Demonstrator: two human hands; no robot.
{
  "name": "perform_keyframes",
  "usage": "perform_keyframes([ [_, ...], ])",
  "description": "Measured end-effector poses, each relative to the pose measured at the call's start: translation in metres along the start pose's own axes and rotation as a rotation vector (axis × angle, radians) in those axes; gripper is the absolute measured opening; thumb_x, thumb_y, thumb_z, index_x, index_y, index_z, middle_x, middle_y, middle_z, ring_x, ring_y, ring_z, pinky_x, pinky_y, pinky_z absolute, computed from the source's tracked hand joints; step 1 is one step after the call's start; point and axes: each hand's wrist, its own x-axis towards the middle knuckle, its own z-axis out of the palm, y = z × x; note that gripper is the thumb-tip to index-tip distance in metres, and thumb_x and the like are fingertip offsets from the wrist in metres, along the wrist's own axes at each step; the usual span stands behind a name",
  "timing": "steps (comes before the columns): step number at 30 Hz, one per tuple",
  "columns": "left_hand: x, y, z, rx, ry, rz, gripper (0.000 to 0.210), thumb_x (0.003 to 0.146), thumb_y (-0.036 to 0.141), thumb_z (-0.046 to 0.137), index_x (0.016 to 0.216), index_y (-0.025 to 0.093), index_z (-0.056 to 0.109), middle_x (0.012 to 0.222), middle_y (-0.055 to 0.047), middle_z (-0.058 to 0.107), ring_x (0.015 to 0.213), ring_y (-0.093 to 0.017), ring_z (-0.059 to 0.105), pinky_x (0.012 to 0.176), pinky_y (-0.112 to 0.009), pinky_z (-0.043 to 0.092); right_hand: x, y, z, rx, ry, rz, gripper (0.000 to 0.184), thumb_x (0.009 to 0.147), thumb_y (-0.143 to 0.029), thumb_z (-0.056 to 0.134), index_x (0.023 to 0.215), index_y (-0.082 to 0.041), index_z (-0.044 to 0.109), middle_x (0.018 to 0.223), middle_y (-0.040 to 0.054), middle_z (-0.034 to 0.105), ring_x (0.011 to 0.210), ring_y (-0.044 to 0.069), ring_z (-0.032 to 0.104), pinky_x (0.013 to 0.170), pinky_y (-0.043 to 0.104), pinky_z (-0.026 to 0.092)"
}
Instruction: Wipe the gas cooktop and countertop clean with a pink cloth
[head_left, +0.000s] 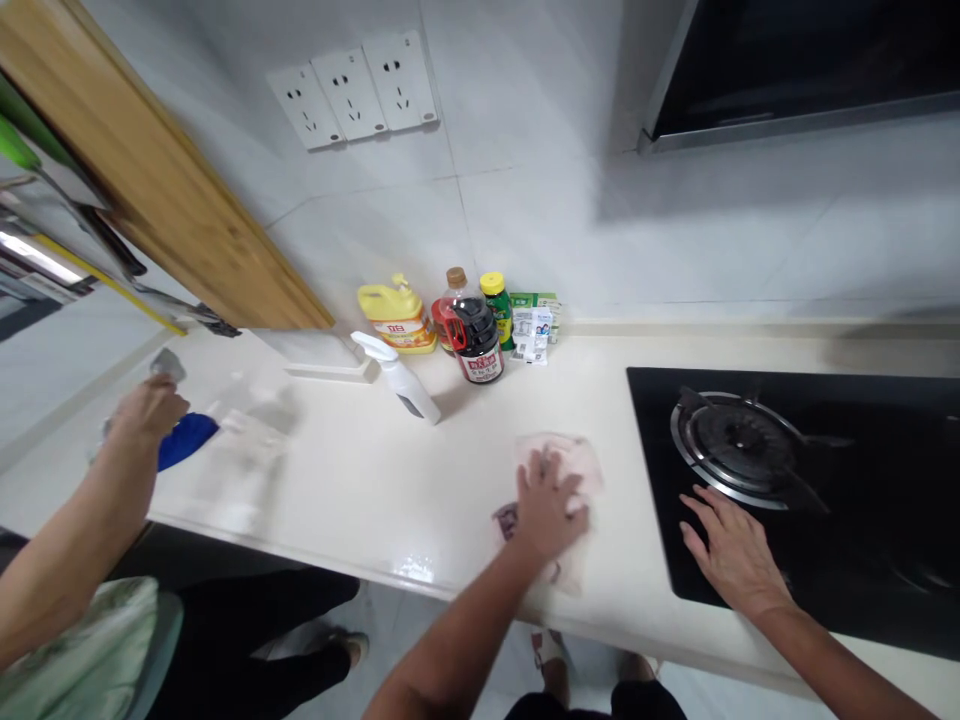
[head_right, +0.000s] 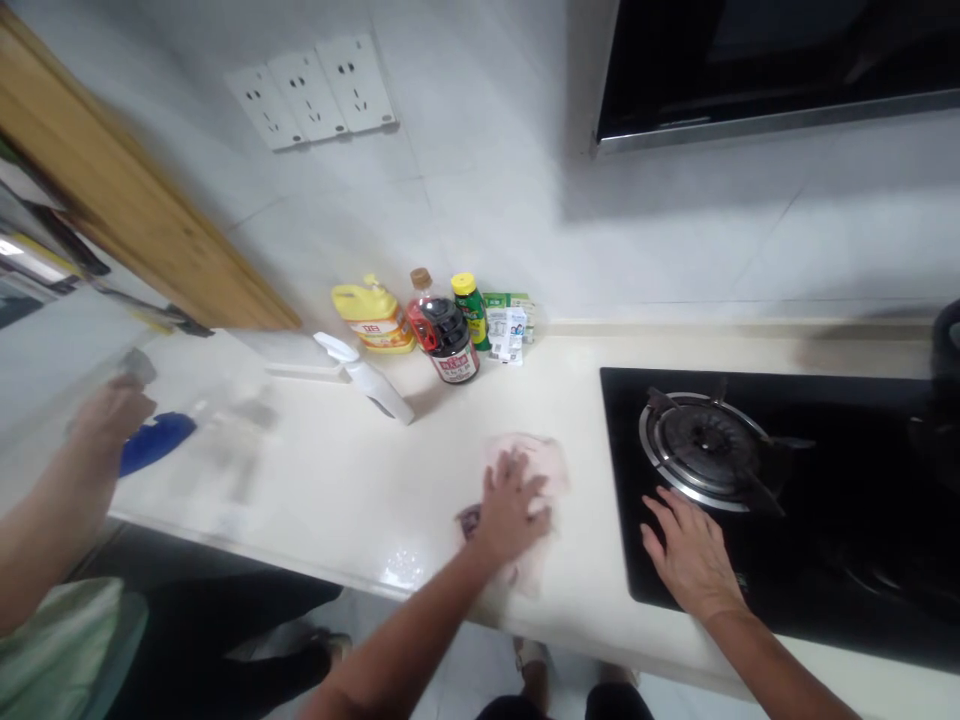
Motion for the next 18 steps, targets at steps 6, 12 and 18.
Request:
perform_keyframes([
  [6,-0.061,0.058,0.052,-0.268,-0.084,0.303,0.062,0.086,0.047,0.068,0.146,0.036,0.058,0.171,-0.004,0.035,0.162,-0.039,0.013,0.128,-0.071,0.009,-0.002,0.004,0.001,0.019,-0.026,0.015,0.041,0.102,-0.041,0.041,0.132,-0.021,0.061,0.144,0.0137,0.061,0.135,0.031,0.054,0.109,0.051,0.043],
  [12,-0.101,-0.019,0.009,-0.141,-0.02,0.046,0.058,0.088,0.049,0.067,0.144,0.034,0.06,0.168,-0.007,0.041,0.16,-0.04,0.021,0.125,-0.067,0.024,-0.005,0.007,0.005,0.04,-0.041,0.032,0.043,0.102,-0.044,0.04,0.132,-0.021,0.061,0.146,0.013,0.059,0.138,0.031,0.052,0.11,0.051,0.043],
  [18,-0.139,-0.138,-0.05,0.126,0.304,-0.57,0.055,0.093,0.041,0.058,0.147,0.028,0.056,0.167,-0.011,0.043,0.158,-0.036,0.028,0.126,-0.07,0.018,-0.007,0.013,0.011,0.038,-0.033,0.023,0.044,0.102,-0.044,0.041,0.134,-0.022,0.06,0.147,0.0131,0.059,0.138,0.031,0.052,0.11,0.051,0.042],
])
